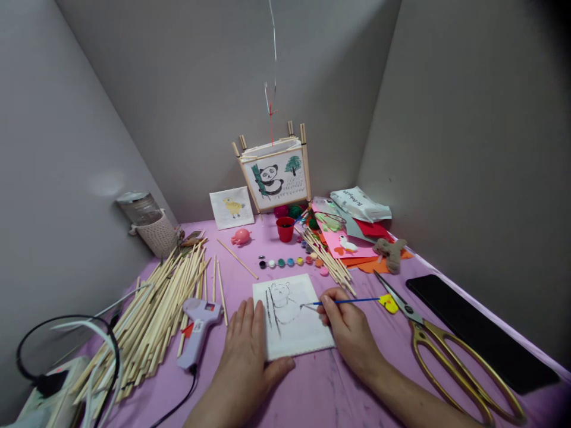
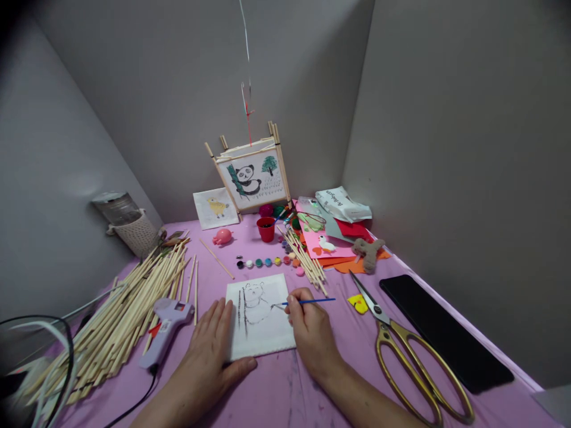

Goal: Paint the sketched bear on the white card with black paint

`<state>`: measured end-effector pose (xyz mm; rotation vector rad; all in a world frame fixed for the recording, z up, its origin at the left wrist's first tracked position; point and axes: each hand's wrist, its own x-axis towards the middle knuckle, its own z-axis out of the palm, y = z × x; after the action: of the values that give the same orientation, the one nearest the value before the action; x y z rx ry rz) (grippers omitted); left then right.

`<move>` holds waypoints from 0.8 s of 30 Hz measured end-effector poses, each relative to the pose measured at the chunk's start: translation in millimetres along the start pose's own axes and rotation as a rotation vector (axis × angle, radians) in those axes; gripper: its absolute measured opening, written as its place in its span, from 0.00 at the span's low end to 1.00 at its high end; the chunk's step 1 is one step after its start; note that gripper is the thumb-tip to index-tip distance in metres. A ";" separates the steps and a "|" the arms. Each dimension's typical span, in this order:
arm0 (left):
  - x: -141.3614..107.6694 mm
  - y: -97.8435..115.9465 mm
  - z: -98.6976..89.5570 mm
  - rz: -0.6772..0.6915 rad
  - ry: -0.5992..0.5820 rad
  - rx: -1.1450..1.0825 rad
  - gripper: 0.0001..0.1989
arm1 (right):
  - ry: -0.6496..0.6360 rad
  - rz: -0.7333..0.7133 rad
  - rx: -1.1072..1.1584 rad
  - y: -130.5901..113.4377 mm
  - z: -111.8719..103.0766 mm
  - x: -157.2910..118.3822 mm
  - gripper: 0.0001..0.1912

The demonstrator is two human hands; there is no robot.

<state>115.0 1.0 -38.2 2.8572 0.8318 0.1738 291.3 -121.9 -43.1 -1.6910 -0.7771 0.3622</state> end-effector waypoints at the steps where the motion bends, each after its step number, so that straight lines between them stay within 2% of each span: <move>1: 0.1 0.2 -0.4 -0.002 -0.004 -0.001 0.44 | 0.000 0.000 -0.003 -0.4 -0.2 0.0 0.15; 11: 0.7 0.4 -3.2 -0.004 -0.030 -0.008 0.45 | -0.001 0.018 0.022 -2.6 -0.5 -1.3 0.16; 17: 0.2 -1.3 1.8 0.015 0.022 -0.007 0.44 | -0.016 0.023 0.011 -3.1 -0.7 -1.2 0.17; 24: 0.8 0.3 -1.5 -0.009 -0.026 -0.007 0.45 | -0.033 0.008 0.006 -3.3 -1.5 -1.2 0.16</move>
<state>115.6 1.4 -36.7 2.8425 0.8369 0.1386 290.3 -123.6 -39.8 -1.6862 -0.7929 0.3987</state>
